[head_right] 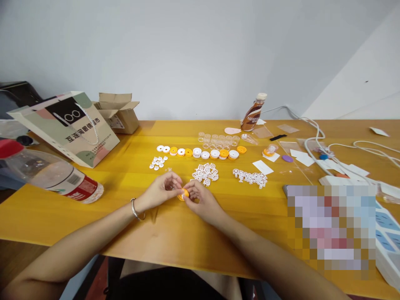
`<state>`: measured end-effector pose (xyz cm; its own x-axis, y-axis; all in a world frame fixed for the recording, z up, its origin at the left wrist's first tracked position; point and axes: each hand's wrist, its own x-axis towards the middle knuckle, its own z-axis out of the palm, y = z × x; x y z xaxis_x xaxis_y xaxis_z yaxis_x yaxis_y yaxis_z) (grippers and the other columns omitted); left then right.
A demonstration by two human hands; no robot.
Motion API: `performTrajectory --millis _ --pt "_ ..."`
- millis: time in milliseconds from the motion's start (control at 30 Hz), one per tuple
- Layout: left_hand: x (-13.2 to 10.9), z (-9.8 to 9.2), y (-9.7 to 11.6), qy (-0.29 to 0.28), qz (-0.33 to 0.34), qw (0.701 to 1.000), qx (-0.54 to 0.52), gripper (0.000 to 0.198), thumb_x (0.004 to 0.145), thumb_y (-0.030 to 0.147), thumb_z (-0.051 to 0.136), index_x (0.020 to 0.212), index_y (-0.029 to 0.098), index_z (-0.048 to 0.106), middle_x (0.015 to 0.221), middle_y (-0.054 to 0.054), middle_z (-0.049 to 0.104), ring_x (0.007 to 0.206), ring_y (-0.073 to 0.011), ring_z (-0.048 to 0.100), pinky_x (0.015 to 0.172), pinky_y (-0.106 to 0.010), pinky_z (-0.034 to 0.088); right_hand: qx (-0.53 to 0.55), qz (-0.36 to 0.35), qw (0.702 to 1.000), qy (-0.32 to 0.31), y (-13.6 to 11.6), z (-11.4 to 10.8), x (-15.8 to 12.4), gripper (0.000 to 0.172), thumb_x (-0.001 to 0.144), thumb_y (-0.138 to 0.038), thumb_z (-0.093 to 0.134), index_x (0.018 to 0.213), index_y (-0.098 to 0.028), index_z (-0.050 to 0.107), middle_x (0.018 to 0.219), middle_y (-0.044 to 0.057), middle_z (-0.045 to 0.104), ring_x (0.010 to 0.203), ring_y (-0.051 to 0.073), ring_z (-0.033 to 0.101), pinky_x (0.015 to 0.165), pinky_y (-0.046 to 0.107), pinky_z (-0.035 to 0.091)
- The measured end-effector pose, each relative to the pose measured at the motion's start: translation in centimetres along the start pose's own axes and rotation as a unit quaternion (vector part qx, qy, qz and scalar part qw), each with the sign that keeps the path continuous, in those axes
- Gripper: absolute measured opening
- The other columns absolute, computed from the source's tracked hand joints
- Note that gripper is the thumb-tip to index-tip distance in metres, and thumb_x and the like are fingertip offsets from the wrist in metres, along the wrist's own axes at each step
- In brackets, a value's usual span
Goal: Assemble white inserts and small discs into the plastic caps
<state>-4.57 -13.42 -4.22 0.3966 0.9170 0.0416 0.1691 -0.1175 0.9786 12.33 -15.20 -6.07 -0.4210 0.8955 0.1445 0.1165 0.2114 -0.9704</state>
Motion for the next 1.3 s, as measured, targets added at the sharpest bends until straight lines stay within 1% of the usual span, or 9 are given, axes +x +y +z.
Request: performTrajectory --millis 233,500,567,700,833,933,1067,1200,1300 --pt "0.1 -0.3 0.4 -0.001 0.003 1.000 -0.022 0.026 0.064 0.023 0.067 0.079 0.012 0.049 0.070 0.000 0.053 0.063 -0.0070 0.050 0.063 -0.021 0.042 0.056 0.013 0.998 -0.016 -0.2 0.0 0.2 0.018 0.073 -0.025 0.057 0.089 -0.022 0.050 0.078 0.000 0.056 0.073 0.011 0.054 0.067 0.025 0.044" --pt "1.4 -1.2 -0.1 0.085 0.020 0.996 0.036 0.022 0.078 0.036 0.049 0.081 0.014 0.051 0.068 0.001 0.054 0.055 -0.0071 0.049 0.054 -0.020 0.041 0.140 0.066 0.988 0.016 -0.2 -1.4 0.4 0.027 0.070 -0.028 0.061 0.094 -0.021 0.051 0.079 0.000 0.058 0.071 0.010 0.055 0.070 0.027 0.044" --pt "2.4 -1.8 -0.1 0.106 0.063 0.985 0.120 0.021 0.078 0.034 0.049 0.080 0.014 0.053 0.071 -0.001 0.056 0.063 -0.0095 0.052 0.060 -0.022 0.042 0.152 0.064 0.986 0.012 -0.1 -1.8 0.4 0.029 0.070 -0.029 0.061 0.096 -0.021 0.050 0.079 0.000 0.058 0.069 0.010 0.055 0.070 0.027 0.045" --pt "6.0 -2.4 1.1 0.068 0.162 0.936 0.305 0.019 0.078 0.031 0.049 0.091 0.017 0.055 0.089 -0.004 0.059 0.085 -0.0147 0.053 0.077 -0.028 0.040 0.163 0.059 0.985 -0.006 -0.1 -2.0 0.4 0.033 0.068 -0.028 0.063 0.097 -0.022 0.049 0.081 0.000 0.057 0.072 0.010 0.055 0.072 0.028 0.045" --pt "10.8 -1.6 1.6 0.044 0.168 0.900 0.400 0.029 0.076 0.026 0.051 0.103 0.015 0.052 0.105 -0.009 0.056 0.102 -0.0209 0.047 0.090 -0.034 0.033 0.157 0.061 0.986 -0.001 -0.3 -1.9 0.3 0.036 0.064 -0.027 0.067 0.095 -0.022 0.050 0.083 0.000 0.056 0.075 0.011 0.055 0.075 0.028 0.045" --pt "13.4 -0.7 0.9 0.035 0.157 0.901 0.403 0.031 0.074 0.023 0.054 0.104 0.014 0.052 0.105 -0.010 0.057 0.101 -0.0234 0.049 0.090 -0.036 0.033 0.158 0.056 0.986 0.000 -0.5 -1.9 0.3 0.036 0.063 -0.026 0.067 0.095 -0.022 0.050 0.082 0.000 0.056 0.076 0.010 0.055 0.076 0.028 0.045" --pt "14.4 -0.2 0.3 0.036 0.146 0.907 0.393 0.028 0.074 0.020 0.053 0.101 0.013 0.054 0.102 -0.011 0.058 0.097 -0.0244 0.052 0.088 -0.038 0.035 0.160 0.056 0.985 -0.006 -0.4 -1.8 0.3 0.036 0.063 -0.025 0.068 0.095 -0.022 0.051 0.083 0.000 0.057 0.077 0.010 0.055 0.076 0.028 0.045" --pt "13.2 -0.4 1.1 0.053 0.147 0.923 0.351 0.031 0.076 0.024 0.051 0.105 0.013 0.051 0.104 -0.011 0.058 0.098 -0.0206 0.052 0.087 -0.034 0.037 0.156 0.055 0.986 -0.002 -0.3 -2.0 0.3 0.036 0.063 -0.025 0.067 0.095 -0.022 0.051 0.082 0.000 0.057 0.076 0.010 0.056 0.076 0.028 0.045" --pt "10.4 -1.0 1.7 0.055 0.118 0.974 0.186 0.029 0.078 0.026 0.050 0.105 0.014 0.050 0.101 -0.009 0.058 0.091 -0.0153 0.054 0.080 -0.028 0.042 0.151 0.055 0.987 0.012 -0.3 -2.1 0.3 0.035 0.063 -0.025 0.067 0.094 -0.022 0.051 0.081 0.000 0.057 0.075 0.011 0.056 0.076 0.028 0.045"
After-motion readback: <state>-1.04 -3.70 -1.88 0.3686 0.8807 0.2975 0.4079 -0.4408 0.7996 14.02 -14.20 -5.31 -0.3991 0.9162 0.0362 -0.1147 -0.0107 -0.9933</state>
